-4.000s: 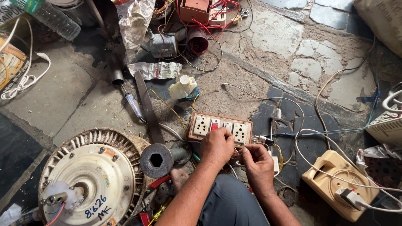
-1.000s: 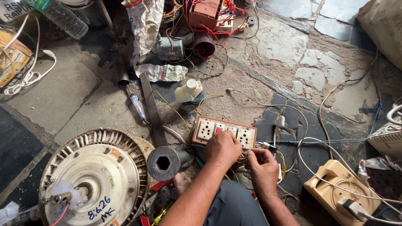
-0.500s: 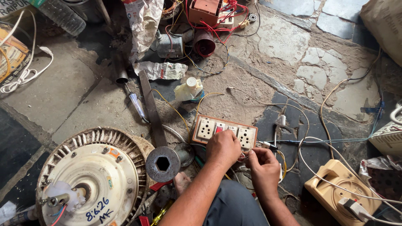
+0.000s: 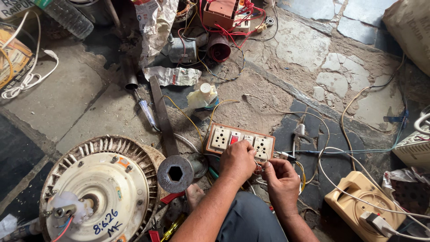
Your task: The person sits on the floor and repairs an electrical motor by stripping wires, connecting them to a capacitor, and testing the connections using a power strip. They use a screwdriver and pliers to manipulate the wires and components.
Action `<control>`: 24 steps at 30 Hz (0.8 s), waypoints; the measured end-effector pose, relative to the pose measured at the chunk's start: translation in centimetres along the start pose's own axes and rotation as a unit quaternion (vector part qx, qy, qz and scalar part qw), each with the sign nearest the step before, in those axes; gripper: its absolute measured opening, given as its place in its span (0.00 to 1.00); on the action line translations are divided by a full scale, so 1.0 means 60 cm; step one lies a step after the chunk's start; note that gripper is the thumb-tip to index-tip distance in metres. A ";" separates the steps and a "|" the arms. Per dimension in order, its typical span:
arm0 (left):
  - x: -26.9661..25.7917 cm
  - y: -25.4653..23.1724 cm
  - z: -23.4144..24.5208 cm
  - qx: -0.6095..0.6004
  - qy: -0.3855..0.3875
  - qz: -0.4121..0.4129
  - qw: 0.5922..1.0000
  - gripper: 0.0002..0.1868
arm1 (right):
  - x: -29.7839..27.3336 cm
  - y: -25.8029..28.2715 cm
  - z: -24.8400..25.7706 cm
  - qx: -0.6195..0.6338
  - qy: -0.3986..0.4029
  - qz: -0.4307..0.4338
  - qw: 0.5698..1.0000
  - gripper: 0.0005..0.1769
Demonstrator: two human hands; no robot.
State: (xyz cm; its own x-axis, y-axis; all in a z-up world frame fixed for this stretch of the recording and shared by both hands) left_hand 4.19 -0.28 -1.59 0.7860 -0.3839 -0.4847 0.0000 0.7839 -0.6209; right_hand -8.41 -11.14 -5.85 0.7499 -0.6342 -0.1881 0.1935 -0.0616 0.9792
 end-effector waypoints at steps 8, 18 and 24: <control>-0.032 -0.022 0.025 -0.071 -0.083 -0.073 0.991 0.08 | 0.009 -0.007 0.006 0.069 -0.004 0.021 0.997 0.08; -0.225 -0.098 0.127 -0.162 -0.230 -0.260 0.924 0.07 | -0.052 0.101 0.026 0.098 0.052 0.112 0.987 0.08; -0.383 -0.068 0.147 -0.395 -0.144 -0.273 0.865 0.05 | -0.157 0.209 0.019 0.103 0.159 0.222 0.957 0.09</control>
State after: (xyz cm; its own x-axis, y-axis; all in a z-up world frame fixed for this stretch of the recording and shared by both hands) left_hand -8.42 9.63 17.50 0.9241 -0.3641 0.1163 0.0864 -0.0974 -0.9915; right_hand -13.78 -6.85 8.27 0.8905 -0.3680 0.2675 -0.2920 -0.0117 0.9563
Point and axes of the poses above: each hand's wrist, its own x-axis towards the middle knuckle, its own z-axis out of the back of the hand, y = z × x, the point moved 5 cm from there along x, towards the middle knuckle, and after that the axes turned 4 degrees about y, right-handed, at the moved point
